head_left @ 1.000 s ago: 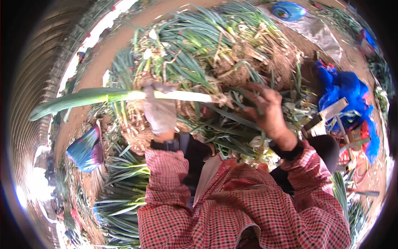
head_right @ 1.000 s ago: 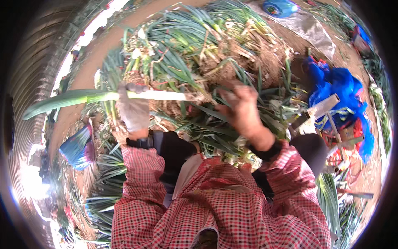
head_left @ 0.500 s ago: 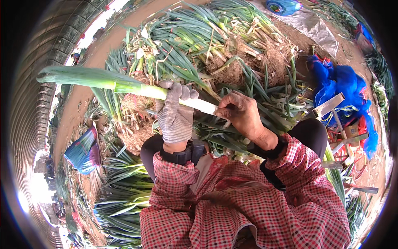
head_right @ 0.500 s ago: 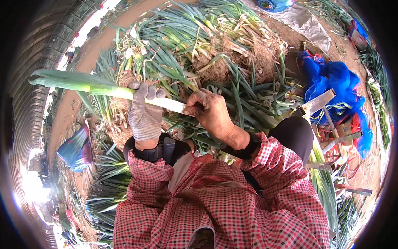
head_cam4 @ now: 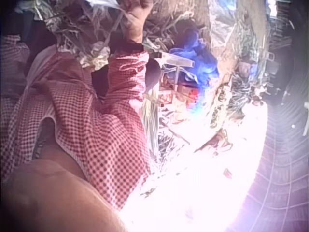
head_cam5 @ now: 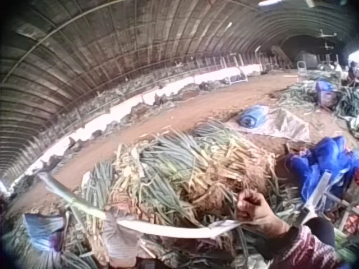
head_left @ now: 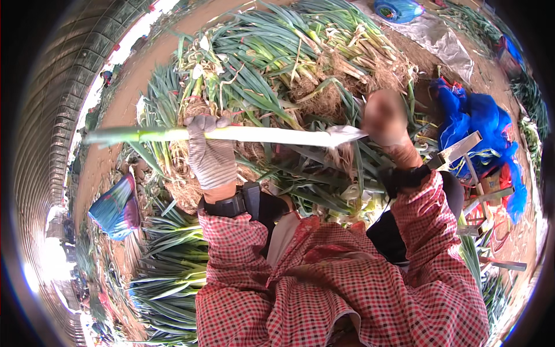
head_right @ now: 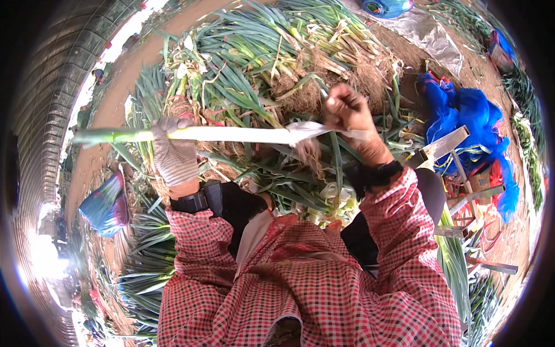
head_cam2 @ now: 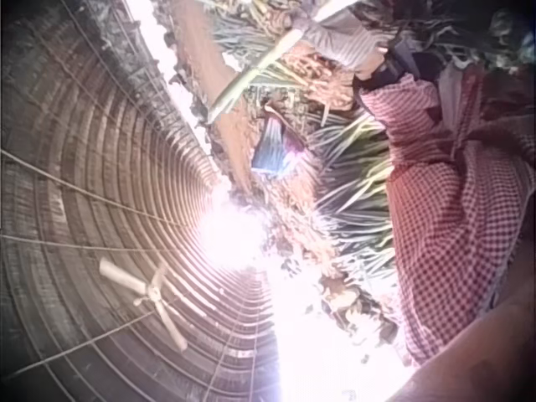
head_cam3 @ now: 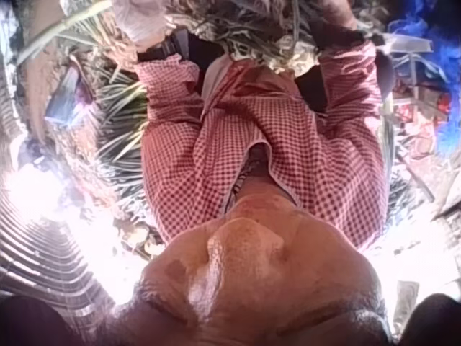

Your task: Cleaning and sorting harvested leeks by peeling outer layers and placing them in a tray.

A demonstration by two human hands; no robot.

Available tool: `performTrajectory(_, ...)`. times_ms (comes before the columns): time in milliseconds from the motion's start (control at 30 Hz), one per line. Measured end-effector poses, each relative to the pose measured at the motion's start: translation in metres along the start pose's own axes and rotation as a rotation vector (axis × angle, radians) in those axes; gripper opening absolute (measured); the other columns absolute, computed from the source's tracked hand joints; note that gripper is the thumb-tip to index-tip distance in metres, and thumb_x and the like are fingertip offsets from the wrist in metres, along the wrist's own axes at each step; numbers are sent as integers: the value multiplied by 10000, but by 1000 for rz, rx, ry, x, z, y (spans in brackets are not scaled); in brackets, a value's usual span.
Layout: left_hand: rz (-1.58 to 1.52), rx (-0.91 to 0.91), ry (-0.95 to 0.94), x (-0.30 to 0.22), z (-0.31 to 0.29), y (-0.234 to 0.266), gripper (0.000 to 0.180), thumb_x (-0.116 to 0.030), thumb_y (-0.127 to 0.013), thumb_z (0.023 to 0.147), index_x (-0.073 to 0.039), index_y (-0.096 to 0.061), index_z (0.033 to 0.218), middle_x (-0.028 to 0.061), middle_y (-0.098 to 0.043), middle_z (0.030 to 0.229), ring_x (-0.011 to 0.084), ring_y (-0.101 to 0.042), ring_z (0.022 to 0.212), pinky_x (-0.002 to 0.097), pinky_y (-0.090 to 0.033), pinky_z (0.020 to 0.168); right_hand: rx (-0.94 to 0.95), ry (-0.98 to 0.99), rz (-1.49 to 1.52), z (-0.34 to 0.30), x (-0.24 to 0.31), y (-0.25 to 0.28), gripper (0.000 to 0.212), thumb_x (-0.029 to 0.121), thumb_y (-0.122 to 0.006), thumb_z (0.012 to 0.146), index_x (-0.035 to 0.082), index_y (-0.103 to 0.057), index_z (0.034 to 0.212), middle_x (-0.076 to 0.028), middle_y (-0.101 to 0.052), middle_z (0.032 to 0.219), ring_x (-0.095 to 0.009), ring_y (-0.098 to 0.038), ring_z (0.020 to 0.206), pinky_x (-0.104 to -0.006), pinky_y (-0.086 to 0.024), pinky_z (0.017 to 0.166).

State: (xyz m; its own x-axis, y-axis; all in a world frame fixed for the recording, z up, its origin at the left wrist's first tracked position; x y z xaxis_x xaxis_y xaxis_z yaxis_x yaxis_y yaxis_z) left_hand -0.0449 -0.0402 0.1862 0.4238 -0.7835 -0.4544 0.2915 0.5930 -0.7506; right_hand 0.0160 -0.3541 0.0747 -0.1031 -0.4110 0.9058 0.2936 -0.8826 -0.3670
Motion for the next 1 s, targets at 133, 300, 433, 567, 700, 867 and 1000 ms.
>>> performTrajectory(133,119,-109,-40,4,-6,20,100,-40,-552,844,-69,-522,935,41,-568,879,173,-545,766,378,-462,768,-318,235,-1452,-2,12,25,213,247,-685,739,92,-624,873,-80,-599,782,-193,-582,736,-333,-438,632)
performTrajectory(300,313,-132,43,50,-34,13,234,82,-504,821,-70,-519,997,69,-575,952,272,-566,959,468,-462,890,101,565,-1277,-35,13,-132,645,292,-665,731,76,-407,1281,-138,-434,1251,-284,-449,1092,-487,-282,917)
performTrajectory(433,519,-374,45,54,-42,17,315,99,-575,769,-73,-483,1016,99,-588,905,254,-617,812,378,-539,699,-62,658,-1098,-41,19,-131,458,100,-653,688,57,-540,1130,-93,-574,994,-285,-519,886,-384,-402,791)
performTrajectory(567,622,-442,18,52,-47,26,391,114,-632,718,-66,-469,1025,106,-591,890,225,-626,755,342,-561,618,-145,871,-1016,-51,43,-126,294,11,-671,604,52,-598,886,-66,-563,898,-255,-519,795,-346,-436,688)
performTrajectory(700,639,-587,-28,42,-53,24,339,81,-665,705,-50,-484,960,106,-591,854,207,-621,695,324,-570,580,-52,959,-1041,-54,46,-132,264,26,-681,544,72,-577,783,-37,-559,853,-230,-532,796,-352,-438,690)
performTrajectory(867,681,-628,19,21,-39,41,316,52,-665,715,-68,-476,938,100,-589,845,204,-621,716,338,-578,565,289,769,-755,-38,49,-128,206,1,-704,606,72,-586,759,-42,-578,783,-218,-573,791,-339,-447,743)
performTrajectory(1000,616,-475,-23,0,-30,57,270,30,-631,759,-60,-467,954,124,-600,845,239,-630,722,351,-574,574,71,249,-185,-15,31,-72,113,-26,-678,720,23,-602,788,-59,-605,747,-159,-586,676,-298,-485,657)
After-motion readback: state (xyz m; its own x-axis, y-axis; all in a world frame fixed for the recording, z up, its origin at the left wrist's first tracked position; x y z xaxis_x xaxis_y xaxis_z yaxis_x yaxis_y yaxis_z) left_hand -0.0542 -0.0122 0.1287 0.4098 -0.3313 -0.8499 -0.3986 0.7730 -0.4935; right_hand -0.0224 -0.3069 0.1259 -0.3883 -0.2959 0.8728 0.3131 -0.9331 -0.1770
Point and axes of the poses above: each hand's wrist, its own z-axis towards the middle knuckle, its own y-axis out of the back of the hand, x = y × z, the point moved 9 cm from there along z, towards the middle knuckle
